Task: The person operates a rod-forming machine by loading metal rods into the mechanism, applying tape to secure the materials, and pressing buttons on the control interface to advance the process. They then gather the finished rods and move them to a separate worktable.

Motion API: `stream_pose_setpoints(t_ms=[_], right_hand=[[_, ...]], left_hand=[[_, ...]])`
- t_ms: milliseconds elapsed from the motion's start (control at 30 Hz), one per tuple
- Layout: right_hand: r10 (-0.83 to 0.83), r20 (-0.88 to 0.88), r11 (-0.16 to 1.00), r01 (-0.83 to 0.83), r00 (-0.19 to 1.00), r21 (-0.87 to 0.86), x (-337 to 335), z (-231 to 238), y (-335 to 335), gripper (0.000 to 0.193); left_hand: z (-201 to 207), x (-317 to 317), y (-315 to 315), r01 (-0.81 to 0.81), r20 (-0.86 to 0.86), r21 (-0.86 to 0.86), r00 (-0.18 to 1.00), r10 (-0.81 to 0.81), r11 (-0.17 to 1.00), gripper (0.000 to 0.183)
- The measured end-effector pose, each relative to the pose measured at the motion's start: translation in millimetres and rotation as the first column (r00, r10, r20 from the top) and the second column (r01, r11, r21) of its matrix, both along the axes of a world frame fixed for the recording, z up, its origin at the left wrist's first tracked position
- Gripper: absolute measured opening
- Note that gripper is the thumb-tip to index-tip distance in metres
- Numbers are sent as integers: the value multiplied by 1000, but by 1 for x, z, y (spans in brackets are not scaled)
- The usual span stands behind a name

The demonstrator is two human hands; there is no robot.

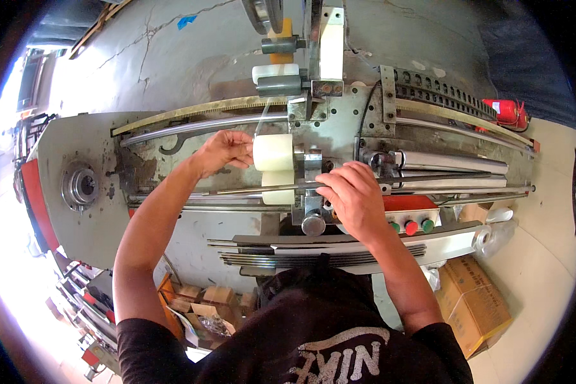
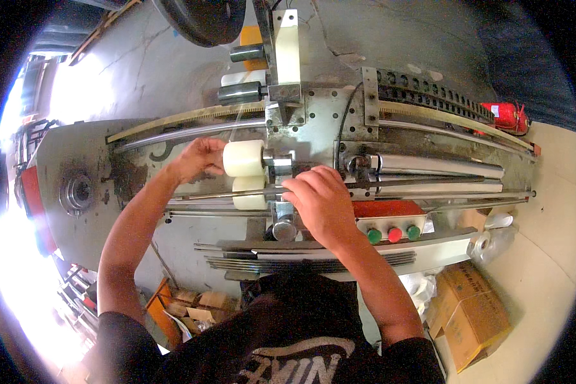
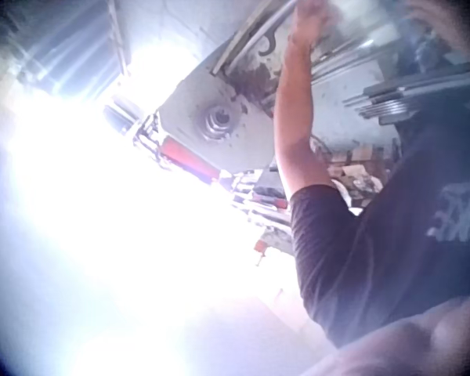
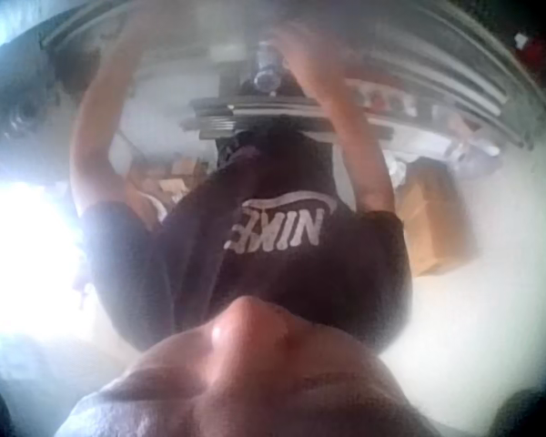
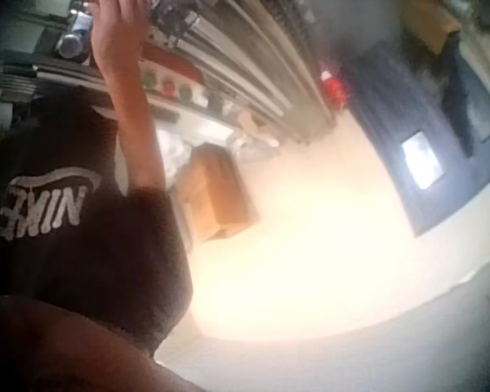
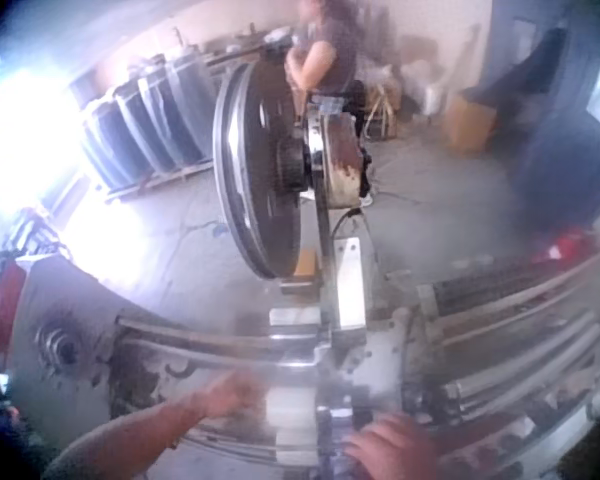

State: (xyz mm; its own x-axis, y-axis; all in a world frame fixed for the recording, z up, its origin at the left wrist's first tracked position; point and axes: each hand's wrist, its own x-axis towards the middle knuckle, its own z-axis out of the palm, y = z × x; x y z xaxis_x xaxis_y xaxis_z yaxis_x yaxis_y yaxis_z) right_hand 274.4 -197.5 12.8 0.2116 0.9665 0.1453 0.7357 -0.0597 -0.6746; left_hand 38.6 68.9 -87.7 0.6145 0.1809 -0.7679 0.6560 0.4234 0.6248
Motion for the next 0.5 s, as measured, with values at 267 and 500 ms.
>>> stream_pose_setpoints(t_ms=[267, 500], right_hand=[[30, -8, 999, -30, 1000, -35, -6, 2, -11, 24], [30, -31, 999, -31, 999, -35, -8, -2, -19, 25]], left_hand=[[18, -8, -35, 55, -35, -164, 997, -61, 985, 29], [43, 6, -34, 95, -50, -41, 994, -97, 995, 47]])
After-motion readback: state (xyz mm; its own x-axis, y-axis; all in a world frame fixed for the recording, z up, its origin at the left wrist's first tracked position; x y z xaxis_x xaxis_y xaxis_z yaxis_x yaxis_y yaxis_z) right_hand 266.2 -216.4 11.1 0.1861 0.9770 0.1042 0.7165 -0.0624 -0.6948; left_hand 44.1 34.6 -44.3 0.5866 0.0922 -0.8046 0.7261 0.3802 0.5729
